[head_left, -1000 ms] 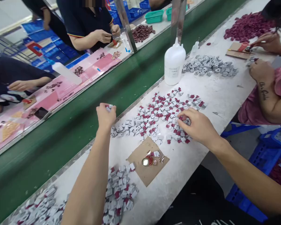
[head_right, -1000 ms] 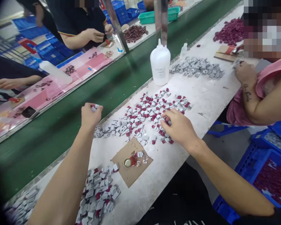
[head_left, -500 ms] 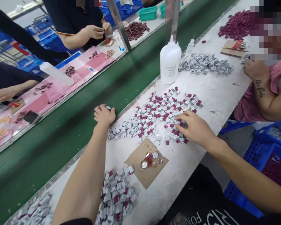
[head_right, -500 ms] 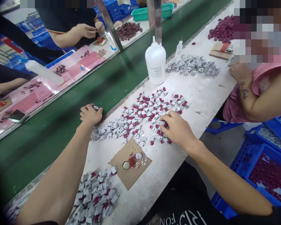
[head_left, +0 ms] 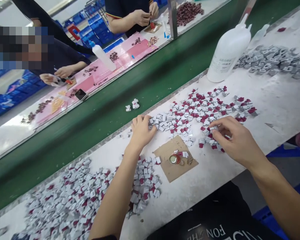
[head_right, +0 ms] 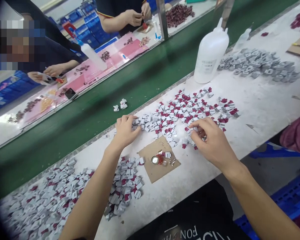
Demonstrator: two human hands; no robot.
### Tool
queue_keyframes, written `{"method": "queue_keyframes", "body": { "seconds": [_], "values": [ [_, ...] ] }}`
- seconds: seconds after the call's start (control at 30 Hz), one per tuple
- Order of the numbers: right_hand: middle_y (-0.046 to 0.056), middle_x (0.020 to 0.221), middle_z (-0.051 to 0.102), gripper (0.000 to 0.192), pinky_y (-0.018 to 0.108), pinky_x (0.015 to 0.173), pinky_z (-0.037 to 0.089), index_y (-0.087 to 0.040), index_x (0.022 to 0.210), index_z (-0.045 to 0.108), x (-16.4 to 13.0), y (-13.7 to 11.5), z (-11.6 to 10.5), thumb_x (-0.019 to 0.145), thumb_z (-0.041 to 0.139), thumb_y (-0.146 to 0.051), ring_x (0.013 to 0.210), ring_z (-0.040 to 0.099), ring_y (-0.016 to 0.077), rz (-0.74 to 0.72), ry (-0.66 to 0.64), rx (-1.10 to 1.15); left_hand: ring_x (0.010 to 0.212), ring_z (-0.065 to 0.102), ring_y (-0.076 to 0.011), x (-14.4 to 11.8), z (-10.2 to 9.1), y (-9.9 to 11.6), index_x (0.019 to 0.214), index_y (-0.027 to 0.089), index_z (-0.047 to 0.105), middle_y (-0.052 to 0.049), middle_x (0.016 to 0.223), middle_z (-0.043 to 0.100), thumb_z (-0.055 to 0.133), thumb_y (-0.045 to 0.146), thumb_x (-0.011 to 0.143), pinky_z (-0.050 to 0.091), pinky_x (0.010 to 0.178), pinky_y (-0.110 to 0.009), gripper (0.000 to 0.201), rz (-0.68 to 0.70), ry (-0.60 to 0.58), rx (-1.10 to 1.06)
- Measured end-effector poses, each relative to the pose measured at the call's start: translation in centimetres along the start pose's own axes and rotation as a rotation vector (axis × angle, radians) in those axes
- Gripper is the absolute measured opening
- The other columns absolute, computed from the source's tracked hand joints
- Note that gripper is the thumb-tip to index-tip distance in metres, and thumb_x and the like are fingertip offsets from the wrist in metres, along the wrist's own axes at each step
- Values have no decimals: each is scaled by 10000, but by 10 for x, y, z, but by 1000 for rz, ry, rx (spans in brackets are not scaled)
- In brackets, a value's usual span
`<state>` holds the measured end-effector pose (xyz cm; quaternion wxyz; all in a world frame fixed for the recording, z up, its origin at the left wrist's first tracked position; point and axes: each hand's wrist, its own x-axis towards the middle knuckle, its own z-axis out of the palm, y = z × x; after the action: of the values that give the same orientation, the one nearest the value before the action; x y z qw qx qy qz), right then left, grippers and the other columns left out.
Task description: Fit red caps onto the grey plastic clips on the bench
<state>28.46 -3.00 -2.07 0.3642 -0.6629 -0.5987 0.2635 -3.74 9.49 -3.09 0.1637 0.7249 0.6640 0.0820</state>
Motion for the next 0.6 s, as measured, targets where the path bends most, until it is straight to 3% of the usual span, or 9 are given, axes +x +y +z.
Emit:
{"method": "queue_keyframes", "body": {
  "seconds": [0.13, 0.27, 0.37, 0.47, 0.6],
  "values": [
    [107, 1068, 770, 213, 380, 691, 590, -268, 1199, 758, 0, 4, 12, 1035, 713, -396, 925, 763, 288, 84, -55, 93, 1375, 556, -449, 11, -5, -2, 1112, 260, 703, -176, 1349, 702, 698, 211, 953, 444, 1180, -582, 166, 34, 0, -21],
    [89, 1008, 783, 196, 407, 765, 621, -257, 1132, 790, -2, 1, 18, 997, 763, -396, 917, 756, 277, 138, -48, 212, 1334, 583, -432, 12, -17, 2, 1021, 250, 645, -165, 1272, 726, 716, 221, 941, 449, 1171, -569, 111, 43, 21, -63],
    [90, 1078, 817, 161, 406, 832, 666, -256, 1082, 819, -3, -7, 18, 971, 815, -373, 959, 786, 259, 138, -68, 409, 1165, 667, -338, -5, -29, 10, 1093, 247, 635, -114, 1171, 740, 675, 227, 964, 507, 1079, -477, 136, 71, 28, -228],
    [65, 1023, 826, 147, 379, 766, 698, -258, 1042, 834, -4, -12, 20, 935, 877, -350, 865, 794, 227, 188, -143, 656, 912, 666, -244, -31, -39, 21, 1169, 252, 655, -23, 950, 685, 677, 244, 963, 516, 885, -385, 208, 94, 27, -529],
    [48, 1037, 836, 179, 338, 794, 717, -279, 1032, 870, -8, -16, 26, 886, 963, -325, 930, 807, 214, 241, -195, 818, 878, 645, -209, -68, -40, 37, 1052, 250, 665, -9, 930, 670, 792, 254, 901, 504, 801, -348, 197, 77, 9, -752]
  ]
}}
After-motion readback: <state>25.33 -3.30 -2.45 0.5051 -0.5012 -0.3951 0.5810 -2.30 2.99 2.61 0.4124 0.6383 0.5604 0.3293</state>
